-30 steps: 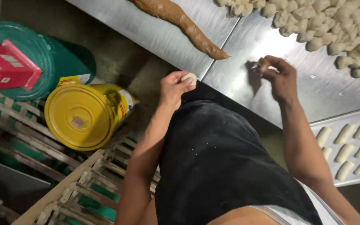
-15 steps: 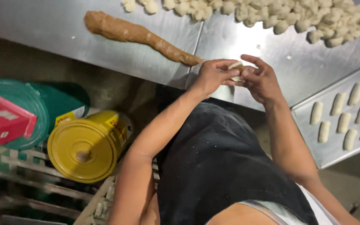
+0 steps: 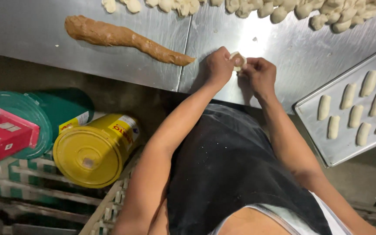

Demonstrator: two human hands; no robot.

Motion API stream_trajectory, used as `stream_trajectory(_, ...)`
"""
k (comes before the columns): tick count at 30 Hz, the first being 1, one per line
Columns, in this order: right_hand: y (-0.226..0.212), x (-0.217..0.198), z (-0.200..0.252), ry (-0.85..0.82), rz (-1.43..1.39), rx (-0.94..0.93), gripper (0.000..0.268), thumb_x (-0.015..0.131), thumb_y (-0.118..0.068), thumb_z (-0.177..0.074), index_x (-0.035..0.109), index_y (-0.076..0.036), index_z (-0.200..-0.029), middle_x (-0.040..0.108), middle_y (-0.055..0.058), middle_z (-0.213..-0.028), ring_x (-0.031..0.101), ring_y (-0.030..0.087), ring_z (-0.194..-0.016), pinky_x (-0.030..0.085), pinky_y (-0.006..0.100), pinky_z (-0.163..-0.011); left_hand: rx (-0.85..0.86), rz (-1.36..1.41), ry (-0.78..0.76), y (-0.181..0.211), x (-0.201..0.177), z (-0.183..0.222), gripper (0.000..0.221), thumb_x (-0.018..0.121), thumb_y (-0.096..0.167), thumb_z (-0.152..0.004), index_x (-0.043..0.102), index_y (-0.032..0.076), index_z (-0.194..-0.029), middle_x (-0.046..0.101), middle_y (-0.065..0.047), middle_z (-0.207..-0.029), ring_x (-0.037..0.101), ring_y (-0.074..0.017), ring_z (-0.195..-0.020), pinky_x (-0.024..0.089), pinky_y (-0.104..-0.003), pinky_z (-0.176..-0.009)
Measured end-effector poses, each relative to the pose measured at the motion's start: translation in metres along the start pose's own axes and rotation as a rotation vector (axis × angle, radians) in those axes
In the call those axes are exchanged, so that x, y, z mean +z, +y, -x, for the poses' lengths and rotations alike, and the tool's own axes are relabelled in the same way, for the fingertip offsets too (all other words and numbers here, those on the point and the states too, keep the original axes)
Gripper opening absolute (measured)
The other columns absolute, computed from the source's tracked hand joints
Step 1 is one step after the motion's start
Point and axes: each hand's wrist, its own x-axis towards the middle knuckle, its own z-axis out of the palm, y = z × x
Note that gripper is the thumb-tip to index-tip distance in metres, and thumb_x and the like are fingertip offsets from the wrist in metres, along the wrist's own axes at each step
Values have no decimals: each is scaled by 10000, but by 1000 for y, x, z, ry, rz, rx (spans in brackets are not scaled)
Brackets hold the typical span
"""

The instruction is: The person is forming small pieces of bread dough and placing them onto a metal baking tray.

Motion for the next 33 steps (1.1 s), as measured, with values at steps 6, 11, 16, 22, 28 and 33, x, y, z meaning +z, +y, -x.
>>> stream_trajectory(6,-24,20,8,202,521,-490,111,830,-93,-912,804,-8,-978,743,154,-864,723,251,-753,567,354,-692,368,-367,-91,24,-21,35,302,641,126,-954,631,93,-1254,584,-186,-1091,641,-390,-920,538,-504,-736)
stream_trajectory(11,-33,1,-30,-35,728,-201,260,852,-294,-899,786,-42,-894,694,131,-823,686,290,-766,524,417,-726,313,-542,-291,45,-70,34,516,602,81,-828,681,308,-1284,550,-169,-1084,620,-392,-970,531,-508,-730)
stream_trajectory(16,-72,57,-49,98,856,-409,515,617,-386,-1095,533,-92,-1509,598,215,-1379,481,425,-1353,363,569,-1180,281,-139,-188,25,-108,39,309,687,151,-924,726,137,-1231,573,-137,-1105,643,-354,-976,533,-462,-842)
stream_trajectory(22,-55,58,-56,9,1353,-782,793,380,-576,-1111,325,-76,-1724,111,252,-1769,58,558,-1580,-113,812,-1136,211,-193,-105,-9,-128,40,271,757,203,-892,740,128,-1153,623,-159,-1171,637,-381,-1057,526,-458,-890)
stream_trajectory(28,-78,70,-31,-121,1199,-577,738,377,-596,-1140,329,-111,-1694,165,298,-1715,92,571,-1547,-65,848,-1067,205,-166,-108,-20,-129,36,208,726,219,-910,736,119,-1093,650,-150,-1145,642,-379,-1089,519,-459,-903)
stream_trajectory(33,-27,47,-44,4,1026,-883,599,543,-486,-1122,492,-91,-1569,414,180,-1645,289,427,-1552,48,753,-1188,244,-250,-288,3,-97,9,173,694,223,-925,749,129,-1059,659,-145,-1091,646,-367,-1059,514,-478,-897)
